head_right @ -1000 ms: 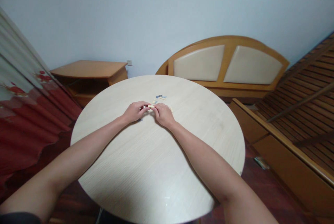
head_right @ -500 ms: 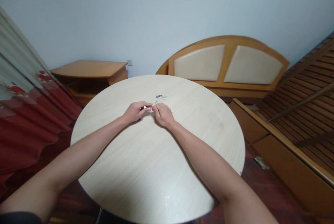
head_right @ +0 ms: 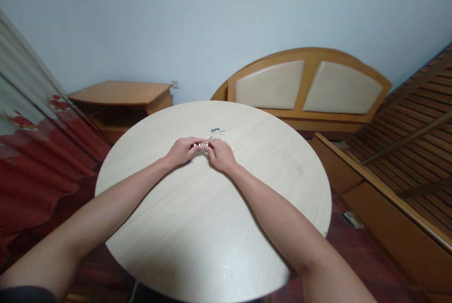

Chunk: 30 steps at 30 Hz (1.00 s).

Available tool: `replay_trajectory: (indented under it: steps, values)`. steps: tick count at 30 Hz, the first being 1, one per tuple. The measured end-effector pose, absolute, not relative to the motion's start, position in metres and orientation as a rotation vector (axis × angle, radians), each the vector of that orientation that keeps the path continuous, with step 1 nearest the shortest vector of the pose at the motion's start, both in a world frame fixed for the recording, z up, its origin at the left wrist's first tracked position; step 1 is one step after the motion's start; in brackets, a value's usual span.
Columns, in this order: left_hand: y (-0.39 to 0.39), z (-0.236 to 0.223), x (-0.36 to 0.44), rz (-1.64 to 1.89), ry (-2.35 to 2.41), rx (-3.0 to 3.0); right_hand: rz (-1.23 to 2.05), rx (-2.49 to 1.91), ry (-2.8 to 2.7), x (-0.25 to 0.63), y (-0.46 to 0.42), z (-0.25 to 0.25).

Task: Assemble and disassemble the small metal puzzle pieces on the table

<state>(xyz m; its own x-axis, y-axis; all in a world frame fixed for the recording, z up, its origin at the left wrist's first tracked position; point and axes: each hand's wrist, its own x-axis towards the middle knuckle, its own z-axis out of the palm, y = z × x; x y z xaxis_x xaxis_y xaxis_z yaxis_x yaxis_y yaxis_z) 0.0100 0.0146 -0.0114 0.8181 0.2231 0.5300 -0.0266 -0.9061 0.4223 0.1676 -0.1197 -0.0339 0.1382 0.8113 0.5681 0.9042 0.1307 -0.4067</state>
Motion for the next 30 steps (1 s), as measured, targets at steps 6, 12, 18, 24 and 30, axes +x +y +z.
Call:
replay_trajectory:
  steps: [6,12,18,24,30]
  values:
    - [0.0156,-0.0133,0.0104,0.875,0.17,2.595,-0.151,-1.727,-1.676,0.1664,-0.1211,-0.0311]
    - [0.0152,-0.012,0.0099,0.915,0.111,2.582,-0.133,-1.723,-1.703,0.1644,-0.1225,-0.0283]
    - [0.0134,-0.0099,0.009,0.875,0.112,2.592,-0.158,-1.639,-1.651,0.1625,-0.124,-0.0261]
    - [0.0129,-0.009,0.0084,0.845,0.12,2.556,-0.179,-1.672,-1.674,0.1639,-0.1242,-0.0265]
    - [0.0123,-0.0095,0.0087,0.817,0.079,2.567,-0.176,-1.672,-1.666,0.1634,-0.1238,-0.0266]
